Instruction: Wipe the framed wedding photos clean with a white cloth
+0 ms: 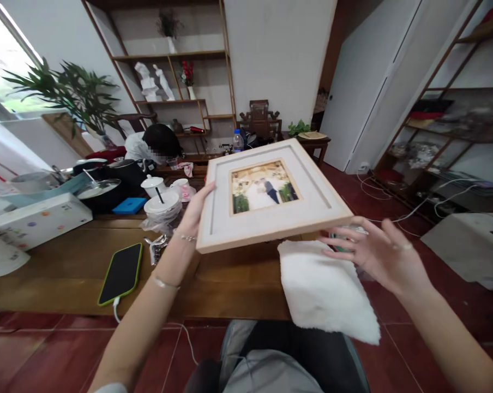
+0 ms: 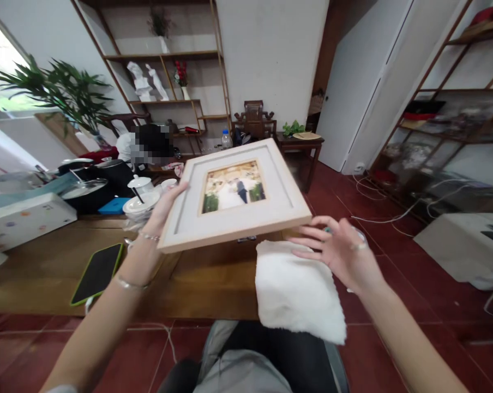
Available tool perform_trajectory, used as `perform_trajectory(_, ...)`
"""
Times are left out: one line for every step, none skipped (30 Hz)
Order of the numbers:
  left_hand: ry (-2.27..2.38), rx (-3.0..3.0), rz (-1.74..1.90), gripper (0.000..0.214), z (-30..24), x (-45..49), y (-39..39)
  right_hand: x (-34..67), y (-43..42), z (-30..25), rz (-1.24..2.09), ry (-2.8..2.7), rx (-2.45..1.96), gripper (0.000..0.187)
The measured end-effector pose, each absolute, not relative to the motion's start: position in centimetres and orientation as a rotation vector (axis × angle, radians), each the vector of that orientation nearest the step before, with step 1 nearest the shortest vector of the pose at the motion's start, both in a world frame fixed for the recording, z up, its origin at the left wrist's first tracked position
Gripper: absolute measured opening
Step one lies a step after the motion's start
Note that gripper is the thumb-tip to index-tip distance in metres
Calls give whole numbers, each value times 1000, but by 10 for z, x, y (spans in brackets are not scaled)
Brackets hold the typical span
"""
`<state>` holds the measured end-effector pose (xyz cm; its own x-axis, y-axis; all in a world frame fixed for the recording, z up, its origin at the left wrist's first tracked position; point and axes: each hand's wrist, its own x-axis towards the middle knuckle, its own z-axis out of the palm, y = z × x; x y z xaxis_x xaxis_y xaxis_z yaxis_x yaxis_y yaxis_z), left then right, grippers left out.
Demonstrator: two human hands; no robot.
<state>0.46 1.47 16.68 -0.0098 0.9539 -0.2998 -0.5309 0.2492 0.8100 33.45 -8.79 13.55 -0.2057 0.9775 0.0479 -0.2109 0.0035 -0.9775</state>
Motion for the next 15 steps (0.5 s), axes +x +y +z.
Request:
perform_trajectory(955,566,1238,30,166,15,25,338,-76,143,1505,-1052,-920,53)
perform_trajectory(930,577,1216,29,163,26,34,340,-66,148,1542,-939,-954,54)
perform_trajectory(906,580,1200,28,161,37,43,342,-56,150,1528,-858,-1016,49)
perform_trajectory(883,582,1188,26,158,50,51,345,-48,150,1480,-798,-1086,41)
perform_trajectory(858,586,1199,25,155,62,58,347,-41,148,1420,-749,-1149,33)
perform_trajectory(818,585,1200,25,151,73,62,351,-35,145,1362,-707,-1197,31)
perform_trajectory(774,578,1193,27,146,84,65,355,-31,140,1322,-668,-1229,32)
perform_trajectory(733,566,1173,29,140,92,66,361,-27,136,1300,-623,-1249,31)
perform_trajectory(702,552,1140,32,133,99,66,366,-25,131,1290,-574,-1264,29)
perform_trajectory(684,544,1101,33,124,104,63,372,-23,127,1273,-524,-1278,25)
perform_trajectory(684,538,1045,32,113,107,61,379,-22,124,1239,-479,-1292,22)
perform_trajectory(697,549,1007,28,101,108,58,385,-20,122,1195,-443,-1301,21)
perform_trajectory(711,567,957,21,88,107,57,390,-19,120,1149,-419,-1304,20)
perform_trajectory(727,558,888,16,76,105,57,396,-18,119,1104,-403,-1302,21)
perform_trajectory(743,493,865,12,64,104,58,401,-17,119,1067,-392,-1301,21)
